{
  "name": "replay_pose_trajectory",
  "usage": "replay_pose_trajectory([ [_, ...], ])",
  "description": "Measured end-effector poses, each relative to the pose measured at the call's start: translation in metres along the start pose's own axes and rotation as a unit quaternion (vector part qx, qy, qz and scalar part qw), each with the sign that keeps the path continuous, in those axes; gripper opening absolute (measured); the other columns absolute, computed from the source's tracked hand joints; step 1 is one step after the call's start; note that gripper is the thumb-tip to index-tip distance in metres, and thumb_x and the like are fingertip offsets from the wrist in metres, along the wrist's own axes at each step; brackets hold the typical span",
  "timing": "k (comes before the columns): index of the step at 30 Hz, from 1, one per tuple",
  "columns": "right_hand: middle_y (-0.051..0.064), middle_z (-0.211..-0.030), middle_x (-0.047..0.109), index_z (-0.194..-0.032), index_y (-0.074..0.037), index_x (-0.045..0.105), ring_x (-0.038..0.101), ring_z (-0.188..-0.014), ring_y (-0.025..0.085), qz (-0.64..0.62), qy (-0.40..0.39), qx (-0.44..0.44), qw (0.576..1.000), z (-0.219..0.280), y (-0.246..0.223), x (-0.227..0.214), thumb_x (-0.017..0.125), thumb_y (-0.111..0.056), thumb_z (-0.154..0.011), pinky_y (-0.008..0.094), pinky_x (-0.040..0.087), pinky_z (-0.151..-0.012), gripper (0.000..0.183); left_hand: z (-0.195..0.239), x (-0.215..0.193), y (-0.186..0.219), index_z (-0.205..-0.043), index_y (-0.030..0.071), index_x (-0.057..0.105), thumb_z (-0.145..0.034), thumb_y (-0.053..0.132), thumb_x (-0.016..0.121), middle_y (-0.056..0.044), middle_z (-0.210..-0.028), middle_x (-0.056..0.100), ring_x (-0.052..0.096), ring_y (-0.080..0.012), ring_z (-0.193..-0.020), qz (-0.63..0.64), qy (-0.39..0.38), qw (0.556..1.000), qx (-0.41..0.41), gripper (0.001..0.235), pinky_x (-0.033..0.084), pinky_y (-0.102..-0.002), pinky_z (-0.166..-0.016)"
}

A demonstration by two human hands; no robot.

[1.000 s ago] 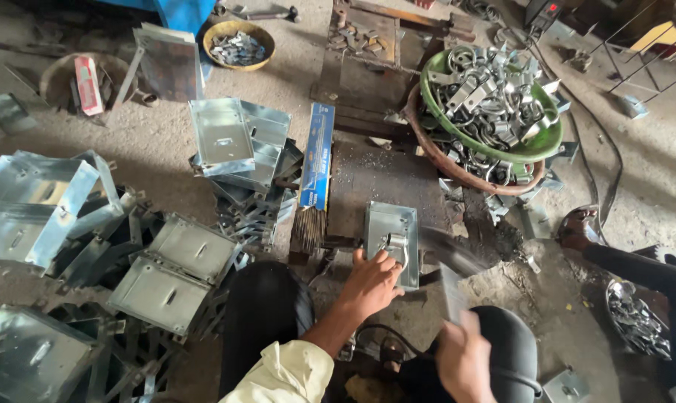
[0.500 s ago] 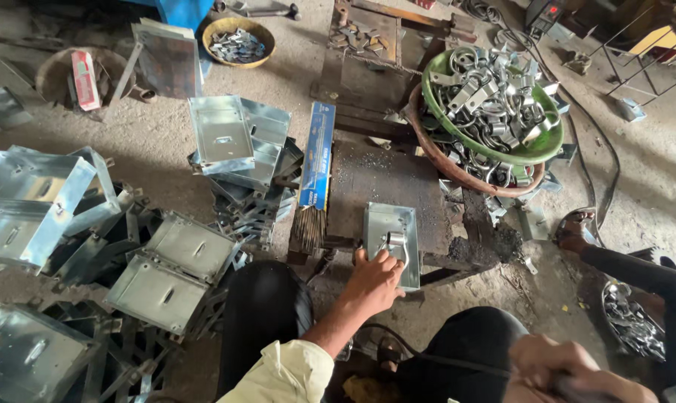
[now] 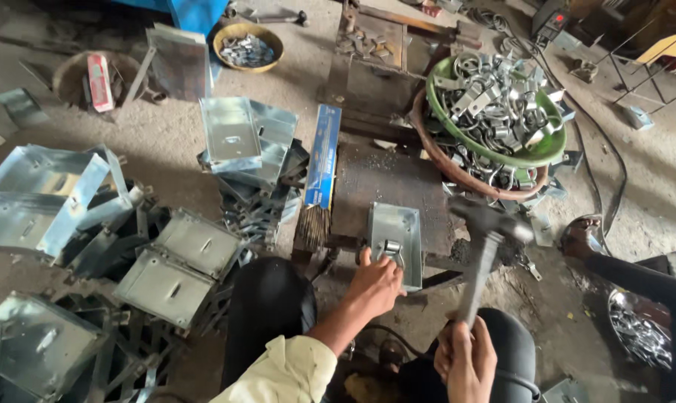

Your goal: The person assembles and welds metal components, using a hammer to fit parts together and a welding tool to join them.

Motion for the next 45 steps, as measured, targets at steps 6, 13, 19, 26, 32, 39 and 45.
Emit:
replay_pose_trajectory([
  [6,0.008,-0.077,0.052,-0.144,0.002,0.035,0.042,-0.036,0.008,0.05,0.081,-0.162,0.982,-0.005,-0.031,-0.02,0.043,-0.014,-0.103,0.025,0.031,-0.028,0.044,-0.032,-0.067,-0.02,-0.096,0.002,0.07,-0.11,0.032,0.049,-0.015,-0.089,0.071,0.069,-0.0293,-0.082,0.045,-0.014,0.997,-0.054,0.039,0.054,-0.049,-0.093],
  [13,0.009,-0.071,0.053,-0.157,0.0,0.024,0.044,-0.035,0.008,0.02,0.032,-0.153,0.987,0.008,-0.033,-0.002,0.046,-0.017,-0.101,0.024,0.033,-0.027,0.063,-0.147,-0.06,-0.148,-0.094,0.0,0.074,-0.108,0.041,0.042,-0.029,-0.096,0.073,0.072,-0.0426,-0.088,0.119,-0.001,0.974,-0.193,0.054,0.057,-0.052,-0.081],
  [19,0.011,-0.084,0.06,-0.145,0.008,0.04,0.051,-0.047,0.01,0.002,-0.007,-0.35,0.937,0.011,-0.066,0.0,0.048,-0.02,-0.109,0.024,0.039,-0.041,0.046,-0.151,-0.037,-0.163,-0.103,-0.006,0.07,-0.104,0.048,0.04,-0.034,-0.106,0.066,0.065,-0.0483,-0.104,0.195,-0.058,0.968,-0.15,0.062,0.052,-0.053,-0.089],
  [26,0.006,-0.083,0.062,-0.155,-0.004,0.042,0.051,-0.058,0.008,0.199,-0.062,-0.223,0.952,-0.048,-0.021,0.054,0.055,-0.011,-0.101,0.024,0.046,-0.049,0.056,-0.145,-0.057,-0.14,-0.101,-0.007,0.072,-0.105,0.048,0.039,-0.034,-0.101,0.068,0.07,-0.047,-0.1,0.212,-0.061,0.957,-0.188,0.065,0.055,-0.051,-0.089],
  [32,0.004,-0.081,0.067,-0.156,-0.014,0.04,0.056,-0.053,0.007,0.224,-0.072,-0.155,0.96,-0.061,-0.023,0.058,0.058,-0.012,-0.098,0.027,0.046,-0.047,0.061,-0.153,-0.06,-0.152,-0.093,-0.009,0.073,-0.105,0.044,0.042,-0.037,-0.095,0.066,0.068,-0.0504,-0.096,0.22,0.025,0.962,-0.162,0.062,0.054,-0.053,-0.088],
  [39,0.004,-0.082,0.063,-0.16,-0.012,0.042,0.057,-0.059,0.007,0.271,-0.058,-0.265,0.924,-0.091,-0.021,0.062,0.058,-0.012,-0.103,0.025,0.046,-0.051,0.059,-0.147,-0.063,-0.151,-0.09,-0.009,0.071,-0.103,0.043,0.045,-0.036,-0.092,0.065,0.066,-0.0518,-0.093,0.23,0.003,0.958,-0.169,0.06,0.052,-0.055,-0.081],
  [45,0.005,-0.064,0.055,-0.148,-0.017,0.048,0.047,-0.04,0.014,0.094,-0.004,0.021,0.995,-0.172,0.045,0.021,0.055,-0.014,-0.097,0.032,0.035,-0.035,0.051,-0.145,-0.063,-0.147,-0.087,-0.009,0.071,-0.104,0.045,0.044,-0.035,-0.086,0.066,0.071,-0.05,-0.085,0.233,-0.025,0.957,-0.17,0.062,0.055,-0.053,-0.078],
])
Point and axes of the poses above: each hand's wrist, its own z-axis away from the middle knuckle, its own x-axis out of the palm, y = z × x, the point moved 5 cm from there along -z, towards the middle knuckle
